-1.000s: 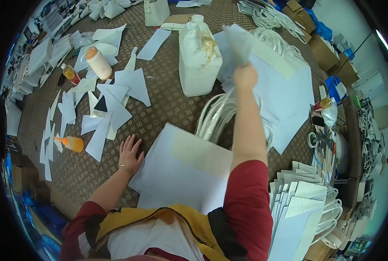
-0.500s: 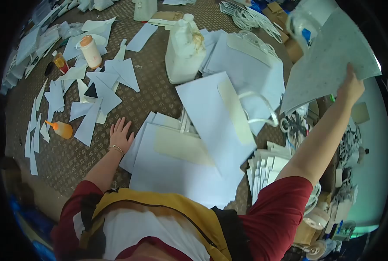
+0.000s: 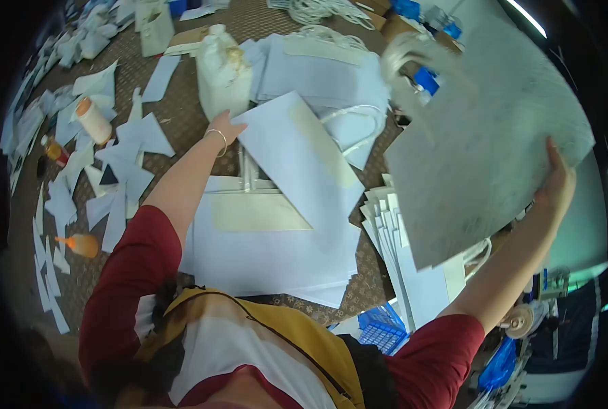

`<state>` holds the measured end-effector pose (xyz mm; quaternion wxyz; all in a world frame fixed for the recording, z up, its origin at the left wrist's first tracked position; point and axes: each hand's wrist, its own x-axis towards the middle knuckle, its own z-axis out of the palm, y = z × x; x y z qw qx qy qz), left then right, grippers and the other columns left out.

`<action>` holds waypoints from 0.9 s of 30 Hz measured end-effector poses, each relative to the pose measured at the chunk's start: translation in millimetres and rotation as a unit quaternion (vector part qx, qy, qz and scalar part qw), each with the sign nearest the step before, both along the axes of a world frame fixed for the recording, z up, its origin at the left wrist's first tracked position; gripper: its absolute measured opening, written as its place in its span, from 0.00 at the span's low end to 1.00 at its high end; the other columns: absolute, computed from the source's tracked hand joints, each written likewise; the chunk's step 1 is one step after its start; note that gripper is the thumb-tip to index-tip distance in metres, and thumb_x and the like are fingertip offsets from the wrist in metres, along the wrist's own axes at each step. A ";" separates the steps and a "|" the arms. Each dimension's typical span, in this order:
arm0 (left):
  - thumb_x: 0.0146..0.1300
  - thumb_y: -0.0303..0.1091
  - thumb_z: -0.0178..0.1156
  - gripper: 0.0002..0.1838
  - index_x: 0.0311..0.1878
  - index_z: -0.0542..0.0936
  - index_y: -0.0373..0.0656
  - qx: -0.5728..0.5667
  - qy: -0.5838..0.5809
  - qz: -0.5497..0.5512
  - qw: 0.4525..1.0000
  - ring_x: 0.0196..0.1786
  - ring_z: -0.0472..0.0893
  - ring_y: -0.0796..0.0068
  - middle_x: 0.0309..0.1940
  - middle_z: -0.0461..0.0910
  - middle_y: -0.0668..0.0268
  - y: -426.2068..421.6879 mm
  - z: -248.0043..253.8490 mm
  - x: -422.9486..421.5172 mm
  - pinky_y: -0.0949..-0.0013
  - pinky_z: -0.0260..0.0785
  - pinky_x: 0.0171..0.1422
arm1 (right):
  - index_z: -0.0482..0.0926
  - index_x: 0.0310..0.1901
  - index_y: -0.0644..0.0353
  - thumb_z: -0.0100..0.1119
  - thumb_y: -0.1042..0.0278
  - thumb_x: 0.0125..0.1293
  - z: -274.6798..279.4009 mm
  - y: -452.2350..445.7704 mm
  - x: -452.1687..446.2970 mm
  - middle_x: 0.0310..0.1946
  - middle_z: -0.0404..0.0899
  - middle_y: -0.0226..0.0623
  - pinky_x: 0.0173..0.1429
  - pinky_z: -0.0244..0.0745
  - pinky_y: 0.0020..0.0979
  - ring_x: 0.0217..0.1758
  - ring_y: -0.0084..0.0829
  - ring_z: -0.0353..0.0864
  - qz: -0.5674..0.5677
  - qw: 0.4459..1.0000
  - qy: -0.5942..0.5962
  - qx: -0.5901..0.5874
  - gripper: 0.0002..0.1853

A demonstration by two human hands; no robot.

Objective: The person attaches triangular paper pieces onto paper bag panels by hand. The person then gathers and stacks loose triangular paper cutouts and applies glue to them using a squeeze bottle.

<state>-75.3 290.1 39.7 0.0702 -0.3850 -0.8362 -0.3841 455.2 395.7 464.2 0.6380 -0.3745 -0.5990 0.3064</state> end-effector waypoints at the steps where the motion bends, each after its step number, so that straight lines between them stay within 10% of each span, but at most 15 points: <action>1: 0.54 0.50 0.63 0.28 0.52 0.76 0.37 -0.079 -0.052 -0.047 0.994 0.47 0.78 0.55 0.45 0.78 0.52 19.0 9.0 -5.3 0.60 0.70 0.53 | 0.75 0.51 0.74 0.64 0.67 0.56 -13.5 -5.7 7.0 0.50 0.77 0.45 0.58 0.69 0.34 0.51 0.38 0.76 -0.015 0.999 -0.044 -0.015 0.23; 3: 0.51 0.47 0.65 0.32 0.55 0.74 0.35 -0.251 -0.153 -0.135 0.946 0.43 0.80 0.56 0.43 0.79 0.52 28.6 29.6 5.1 0.61 0.73 0.48 | 0.76 0.50 0.75 0.64 0.67 0.56 -32.9 -14.8 20.9 0.49 0.77 0.46 0.57 0.69 0.33 0.51 0.38 0.76 -0.041 0.994 -0.094 -0.046 0.23; 5: 0.53 0.42 0.65 0.30 0.56 0.73 0.34 -0.032 -0.411 -0.176 0.894 0.36 0.81 0.63 0.39 0.80 0.56 19.0 73.8 44.4 0.63 0.76 0.37 | 0.77 0.49 0.74 0.64 0.67 0.55 -55.3 -14.8 25.0 0.47 0.78 0.46 0.55 0.68 0.32 0.49 0.37 0.77 -0.051 0.986 -0.131 -0.086 0.22; 10: 0.57 0.37 0.63 0.23 0.52 0.74 0.34 0.223 -0.514 -0.227 0.797 0.36 0.79 0.73 0.39 0.80 0.62 -49.6 137.9 120.4 0.69 0.72 0.32 | 0.78 0.47 0.73 0.64 0.66 0.54 -75.2 -41.6 -4.5 0.43 0.80 0.44 0.53 0.69 0.30 0.46 0.34 0.78 -0.081 0.966 -0.230 -0.083 0.22; 15: 0.58 0.32 0.62 0.23 0.55 0.70 0.35 0.292 -0.572 -0.086 0.762 0.41 0.77 0.74 0.45 0.76 0.62 -207.2 85.0 170.3 0.72 0.70 0.39 | 0.79 0.45 0.73 0.64 0.64 0.54 -45.9 -103.9 -40.0 0.40 0.81 0.43 0.51 0.69 0.29 0.42 0.32 0.78 -0.137 0.937 -0.322 -0.010 0.21; 19: 0.61 0.32 0.59 0.13 0.46 0.73 0.37 0.091 -0.583 -0.015 0.807 0.41 0.78 0.74 0.40 0.78 0.65 -317.4 -0.3 193.7 0.69 0.74 0.38 | 0.81 0.40 0.72 0.64 0.60 0.56 -66.1 -184.0 -66.4 0.29 0.83 0.38 0.41 0.73 0.29 0.31 0.28 0.79 -0.068 0.917 -0.384 0.080 0.19; 22: 0.62 0.35 0.58 0.12 0.45 0.73 0.38 0.051 -0.587 -0.039 0.807 0.40 0.78 0.74 0.38 0.78 0.65 -354.1 -49.0 195.4 0.67 0.75 0.38 | 0.83 0.34 0.64 0.59 0.76 0.54 -154.3 -241.1 -97.3 0.29 0.83 0.43 0.37 0.75 0.31 0.31 0.37 0.82 0.013 0.879 -0.447 0.165 0.07; 23: 0.63 0.38 0.57 0.13 0.45 0.73 0.39 0.051 -0.579 -0.054 0.812 0.38 0.78 0.74 0.37 0.78 0.65 -360.7 -53.5 194.0 0.65 0.75 0.37 | 0.82 0.41 0.61 0.56 0.82 0.47 -194.6 -260.9 -113.4 0.37 0.82 0.45 0.40 0.76 0.34 0.37 0.43 0.81 0.079 0.875 -0.437 0.193 0.17; 27: 0.65 0.44 0.53 0.17 0.46 0.73 0.40 0.064 -0.606 -0.062 0.791 0.35 0.79 0.71 0.36 0.78 0.63 -368.2 -66.6 167.2 0.65 0.75 0.35 | 0.77 0.51 0.57 0.63 0.71 0.48 -387.8 -343.0 -152.1 0.50 0.77 0.47 0.56 0.72 0.37 0.51 0.45 0.77 0.221 0.782 -0.555 0.177 0.24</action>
